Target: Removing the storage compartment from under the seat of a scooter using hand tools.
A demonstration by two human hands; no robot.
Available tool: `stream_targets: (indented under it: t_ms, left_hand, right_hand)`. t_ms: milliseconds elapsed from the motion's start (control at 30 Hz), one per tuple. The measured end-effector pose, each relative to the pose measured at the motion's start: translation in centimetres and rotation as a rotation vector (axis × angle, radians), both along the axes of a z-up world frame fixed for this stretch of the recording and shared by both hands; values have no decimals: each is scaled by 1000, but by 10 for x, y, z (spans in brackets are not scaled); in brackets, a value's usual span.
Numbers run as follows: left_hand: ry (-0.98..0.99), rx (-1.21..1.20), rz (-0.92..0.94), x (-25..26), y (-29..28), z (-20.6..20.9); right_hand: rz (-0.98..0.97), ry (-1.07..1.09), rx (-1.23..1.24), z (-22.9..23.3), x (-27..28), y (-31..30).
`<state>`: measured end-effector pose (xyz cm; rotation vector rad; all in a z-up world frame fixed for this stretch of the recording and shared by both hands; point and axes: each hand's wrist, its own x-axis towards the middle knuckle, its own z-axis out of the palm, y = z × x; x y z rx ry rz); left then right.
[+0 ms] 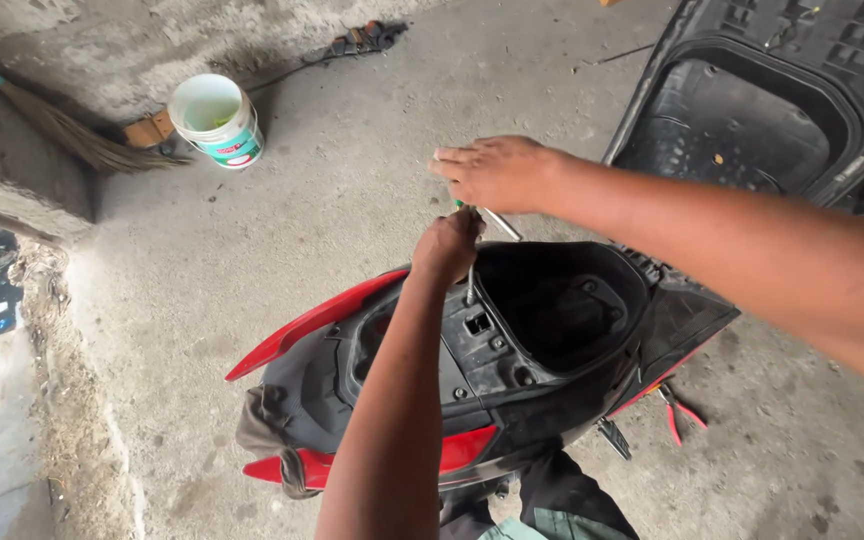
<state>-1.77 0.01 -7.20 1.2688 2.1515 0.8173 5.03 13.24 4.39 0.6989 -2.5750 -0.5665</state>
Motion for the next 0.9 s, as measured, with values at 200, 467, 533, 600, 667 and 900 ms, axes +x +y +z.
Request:
stream_targets:
  t_ms: [200,467,533,600,667,900]
  left_hand:
    - [5,57,12,0,6,-12]
    - [-13,36,2,-2,-4,2]
    - [-24,64,-12,0,-1,1]
    - [-11,-57,-7,2,-3,7]
    - [4,-1,13,0,0,-9]
    - [-13,24,6,-2,-5,0]
  right_hand:
    - [-1027,-719,-482,55,0,-52]
    - [-49,-94,-78,-5,2,6]
    - [-30,-176,-59,12,3,-5]
    - [-845,-795,-226,53,-1,-48]
    - [-976,-774,-395,39,-3,-48]
    - [-40,-109,-91,-2,-1,6]
